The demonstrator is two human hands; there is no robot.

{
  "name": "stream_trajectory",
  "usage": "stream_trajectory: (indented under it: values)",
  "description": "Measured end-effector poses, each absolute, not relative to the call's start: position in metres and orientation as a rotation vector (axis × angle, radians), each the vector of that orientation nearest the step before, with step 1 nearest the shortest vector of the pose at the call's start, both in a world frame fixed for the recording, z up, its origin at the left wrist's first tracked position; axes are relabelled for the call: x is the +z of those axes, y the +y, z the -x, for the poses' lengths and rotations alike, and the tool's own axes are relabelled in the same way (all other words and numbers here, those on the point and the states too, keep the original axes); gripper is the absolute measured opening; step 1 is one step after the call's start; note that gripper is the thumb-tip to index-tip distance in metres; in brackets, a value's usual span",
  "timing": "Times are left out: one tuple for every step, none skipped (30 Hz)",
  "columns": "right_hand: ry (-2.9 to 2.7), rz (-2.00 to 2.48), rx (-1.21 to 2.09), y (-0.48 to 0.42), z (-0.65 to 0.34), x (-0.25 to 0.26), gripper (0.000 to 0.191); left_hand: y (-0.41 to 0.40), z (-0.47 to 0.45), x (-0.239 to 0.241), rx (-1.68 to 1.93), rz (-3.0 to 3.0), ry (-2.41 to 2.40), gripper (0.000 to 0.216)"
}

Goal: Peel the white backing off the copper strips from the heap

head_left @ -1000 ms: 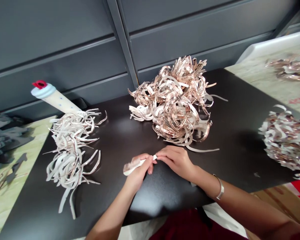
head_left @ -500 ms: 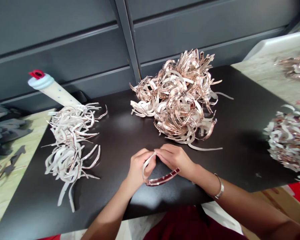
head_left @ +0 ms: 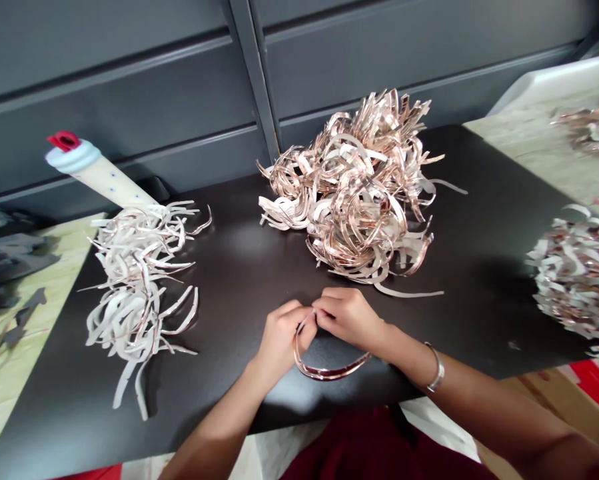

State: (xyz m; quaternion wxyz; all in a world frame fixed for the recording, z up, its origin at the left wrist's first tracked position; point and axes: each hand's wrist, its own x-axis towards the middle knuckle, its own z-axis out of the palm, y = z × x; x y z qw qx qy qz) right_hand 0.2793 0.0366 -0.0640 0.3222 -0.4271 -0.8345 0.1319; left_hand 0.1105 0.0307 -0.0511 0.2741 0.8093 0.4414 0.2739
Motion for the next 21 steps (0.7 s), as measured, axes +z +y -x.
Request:
stream_trajectory:
  values:
    - [-2.163,1.117,0.402,0.0375,-0.2801,-0.0642,0.027,0.0314,-0.1108,-0.0499,0.771,-2.147,1.206,0.029]
    - [-2.146,1.107,0.453,0.0385,-0.281,-0.0643,0.026,0.0322,-0.1108,-0.0489,0.803,-2.122,1.224,0.029]
    - [-2.143,1.091,0.492,0.0394,-0.2819,-0.0643,0.026,0.0331,-0.1106,-0.0482,0.829,-2.102,1.236,0.03]
    - [-2.153,1.072,0.514,0.0402,-0.2827,-0.0642,0.026,0.0337,-0.1101,-0.0478,0.843,-2.091,1.24,0.03]
    - [-2.173,1.056,0.518,0.0407,-0.2834,-0.064,0.027,0.0342,-0.1096,-0.0477,0.849,-2.087,1.238,0.03]
    - [-2.202,1.045,0.512,0.041,-0.284,-0.0637,0.028,0.0343,-0.109,-0.048,0.844,-2.091,1.231,0.03]
    - [-2.234,1.039,0.499,0.041,-0.2843,-0.0634,0.028,0.0342,-0.1086,-0.0485,0.833,-2.099,1.225,0.03]
    - [-2.261,1.042,0.483,0.0408,-0.2844,-0.0632,0.028,0.0338,-0.1083,-0.0491,0.821,-2.113,1.219,0.03]
    - [-2.286,1.051,0.471,0.0404,-0.2843,-0.0629,0.028,0.0332,-0.1081,-0.0498,0.807,-2.132,1.213,0.029]
    - [-2.308,1.064,0.464,0.0399,-0.2841,-0.0628,0.027,0.0326,-0.1082,-0.0505,0.789,-2.154,1.209,0.029]
    - [-2.324,1.079,0.462,0.0392,-0.2839,-0.0627,0.026,0.0319,-0.1083,-0.051,0.77,-2.179,1.205,0.029]
    - [-2.336,1.094,0.459,0.0386,-0.2835,-0.0627,0.026,0.0313,-0.1085,-0.0515,0.751,-2.202,1.2,0.029]
    - [-2.342,1.106,0.452,0.0379,-0.2831,-0.0628,0.025,0.0307,-0.1088,-0.0517,0.734,-2.222,1.195,0.029]
    - [-2.345,1.115,0.441,0.0371,-0.2826,-0.0631,0.026,0.0302,-0.109,-0.0518,0.721,-2.234,1.192,0.029]
    - [-2.343,1.121,0.429,0.0364,-0.2821,-0.0635,0.026,0.0297,-0.1093,-0.0518,0.713,-2.239,1.191,0.03]
    - [-2.333,1.128,0.413,0.0357,-0.2814,-0.064,0.027,0.0292,-0.1096,-0.0517,0.711,-2.237,1.194,0.03]
    - [-2.321,1.138,0.398,0.035,-0.2807,-0.0646,0.027,0.0288,-0.1099,-0.0516,0.709,-2.228,1.196,0.03]
    - [-2.306,1.151,0.385,0.0344,-0.28,-0.0651,0.028,0.0285,-0.1102,-0.0514,0.708,-2.215,1.198,0.031]
    - [-2.288,1.17,0.374,0.034,-0.2794,-0.0655,0.028,0.0282,-0.1106,-0.0513,0.705,-2.201,1.197,0.031]
    - [-2.268,1.191,0.369,0.0337,-0.2788,-0.0657,0.027,0.0281,-0.1109,-0.0511,0.703,-2.188,1.192,0.032]
    - [-2.246,1.211,0.375,0.0336,-0.2784,-0.0656,0.026,0.0282,-0.1112,-0.051,0.703,-2.176,1.186,0.032]
